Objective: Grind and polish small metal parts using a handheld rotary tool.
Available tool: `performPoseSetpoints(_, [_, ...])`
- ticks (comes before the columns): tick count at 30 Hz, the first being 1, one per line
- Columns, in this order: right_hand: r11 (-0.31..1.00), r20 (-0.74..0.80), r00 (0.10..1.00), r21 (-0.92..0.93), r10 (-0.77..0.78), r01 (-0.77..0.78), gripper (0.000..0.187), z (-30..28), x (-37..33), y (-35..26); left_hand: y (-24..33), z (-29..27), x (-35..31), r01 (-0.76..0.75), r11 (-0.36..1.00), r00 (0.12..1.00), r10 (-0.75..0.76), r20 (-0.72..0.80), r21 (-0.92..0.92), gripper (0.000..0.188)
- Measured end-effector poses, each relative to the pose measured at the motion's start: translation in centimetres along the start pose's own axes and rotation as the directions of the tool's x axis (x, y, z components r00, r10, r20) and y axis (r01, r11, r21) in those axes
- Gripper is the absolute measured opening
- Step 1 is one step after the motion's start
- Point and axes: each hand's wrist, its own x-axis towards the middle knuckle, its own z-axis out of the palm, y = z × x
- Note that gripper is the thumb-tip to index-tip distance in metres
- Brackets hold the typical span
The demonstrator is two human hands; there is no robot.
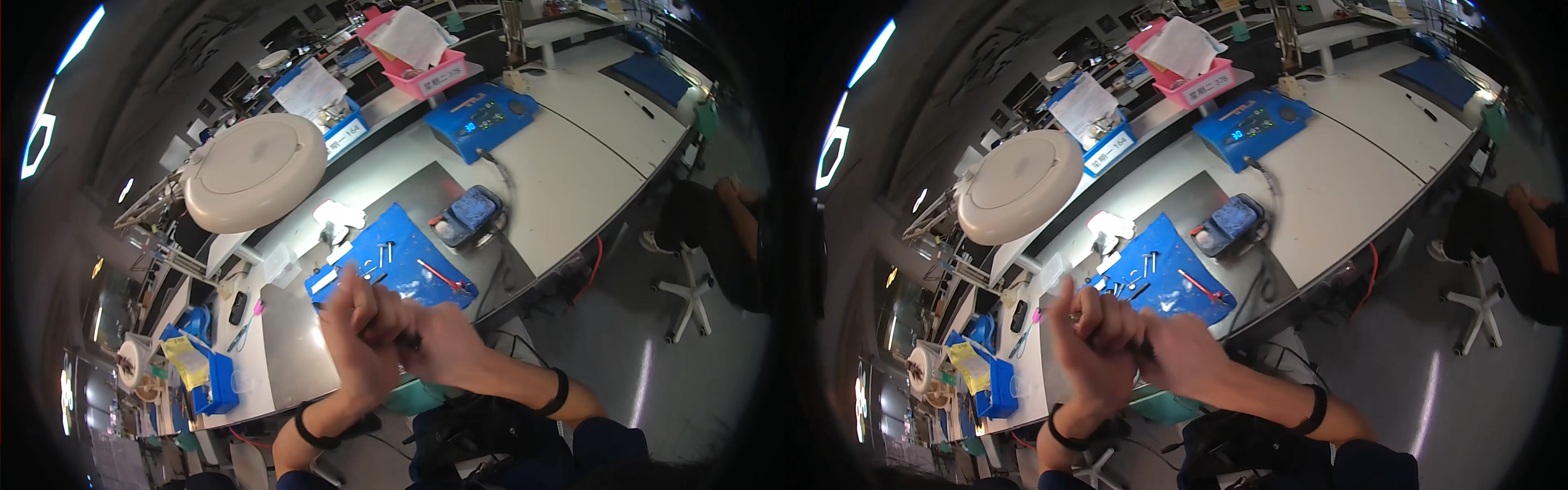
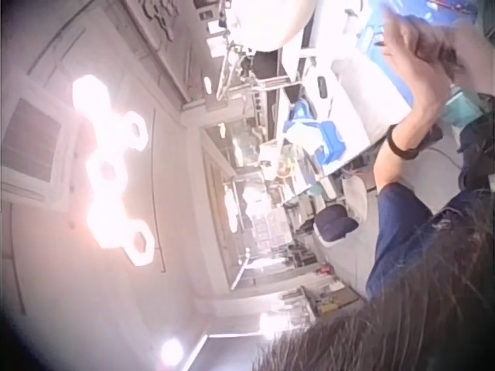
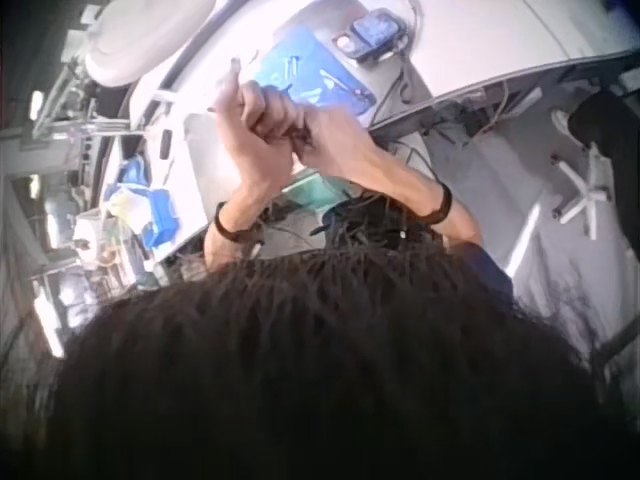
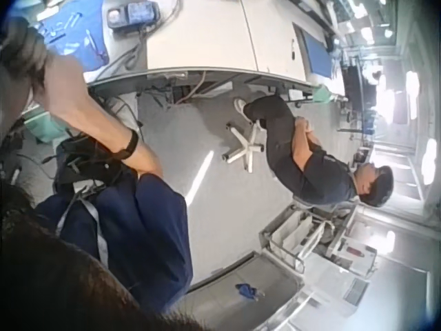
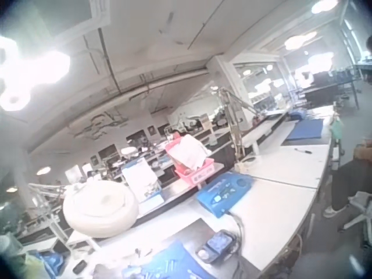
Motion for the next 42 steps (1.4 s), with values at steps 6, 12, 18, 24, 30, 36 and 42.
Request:
performPoseSetpoints(6, [0.830, 0.672, 0.740, 0.397, 0.027, -0.392, 0.022, -4.5, 2.2, 0.0, 2.1, 0.2, 1.0, 0.094, 0.910, 0.927, -0.228, 0.298, 0.403, 0.072])
performPoseSetpoints(12, [0.952, 0.216, 0.928, -0.098, 0.303, -0.288, 0.028, -6.4, -0.3, 2.7, 7.3, -9.2, 4.5, -0.041, 0.354, 0.972, -0.204, 0.119, 0.934, 0.073])
performPoseSetpoints(18, [0.917, 0.133, 0.910, -0.128, 0.394, -0.378, 0.035, -4.5, 0.4, 6.6, 0.8, -18.4, 4.4, -0.205, -0.498, 0.977, -0.160, 0.143, 0.842, 0.026])
performPoseSetpoints(24, [0.903, 0.158, 0.889, -0.059, 0.429, -0.425, 0.035, -4.5, 1.0, 7.4, -1.2, -16.4, 7.4, -0.389, -0.475, 0.910, -0.066, 0.409, 0.789, 0.024])
performPoseSetpoints(30, [0.883, 0.198, 0.864, -0.021, 0.463, -0.468, 0.035, -4.8, 1.0, 7.9, -3.4, -12.8, 10.0, -0.607, -0.550, 0.788, -0.323, 0.525, 0.574, 0.023])
performPoseSetpoints(36, [0.862, 0.245, 0.832, -0.028, 0.497, -0.506, 0.038, -5.1, 1.5, 7.4, -2.8, -14.0, 11.4, -0.438, -0.551, 0.895, -0.344, 0.285, 0.710, 0.017])
performPoseSetpoints(42, [0.885, 0.225, 0.862, -0.003, 0.455, -0.466, 0.037, -5.4, 1.3, 7.7, -3.9, -16.1, 12.3, -0.422, -0.503, 0.890, -0.389, 0.239, 0.754, 0.013])
